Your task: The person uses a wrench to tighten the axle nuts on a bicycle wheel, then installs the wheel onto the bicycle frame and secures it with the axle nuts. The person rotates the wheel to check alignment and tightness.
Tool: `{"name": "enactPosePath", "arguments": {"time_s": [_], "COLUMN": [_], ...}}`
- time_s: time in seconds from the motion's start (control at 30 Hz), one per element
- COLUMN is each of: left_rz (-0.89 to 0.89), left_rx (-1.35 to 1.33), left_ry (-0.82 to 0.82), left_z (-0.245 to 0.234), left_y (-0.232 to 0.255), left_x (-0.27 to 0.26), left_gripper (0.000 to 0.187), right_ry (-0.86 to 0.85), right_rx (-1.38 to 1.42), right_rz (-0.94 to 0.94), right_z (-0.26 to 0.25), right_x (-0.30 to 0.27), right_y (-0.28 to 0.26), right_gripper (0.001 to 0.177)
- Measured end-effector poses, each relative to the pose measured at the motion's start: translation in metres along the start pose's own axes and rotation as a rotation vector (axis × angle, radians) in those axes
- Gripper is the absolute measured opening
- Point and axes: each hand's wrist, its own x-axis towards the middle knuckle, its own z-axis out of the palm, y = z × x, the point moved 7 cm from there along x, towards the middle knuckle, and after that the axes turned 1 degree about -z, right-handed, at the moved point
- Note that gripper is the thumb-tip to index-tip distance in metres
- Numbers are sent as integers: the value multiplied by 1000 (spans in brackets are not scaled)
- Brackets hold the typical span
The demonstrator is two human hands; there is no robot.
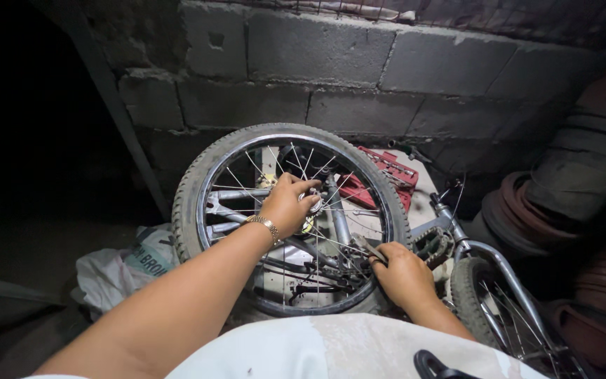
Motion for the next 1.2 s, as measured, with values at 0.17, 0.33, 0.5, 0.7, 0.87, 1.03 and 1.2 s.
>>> {"name": "enactPosePath", "arguments": {"time_s": [0.17,0.33,0.5,0.7,0.87,1.03,1.2], "left_rz": [36,-15,-19,20,129,158,164], "left_rx": [43,42,75,50,-22,-11,-28], "left_ry": [9,13,59,63,149,136,57], "left_z": [-5,-7,-5,3,5,6,8], "left_y": [9,10,11,4,3,-4,-6], "left_x": [-5,-5,1,3,7,4,0], "left_gripper": [37,37,38,42,42,29,23], "right_ry": [-15,3,10,20,13,29,36], "right_rx": [-5,0,-3,3,8,-10,-4], "right_rz": [19,19,15,11,20,-3,7], "right_z": [1,0,0,-2,-2,-1,1], "right_x": [0,-2,-2,-3,-4,-3,-3], "right_y": [1,1,0,-2,-2,-2,1], "right_gripper": [28,28,27,28,27,27,27]}}
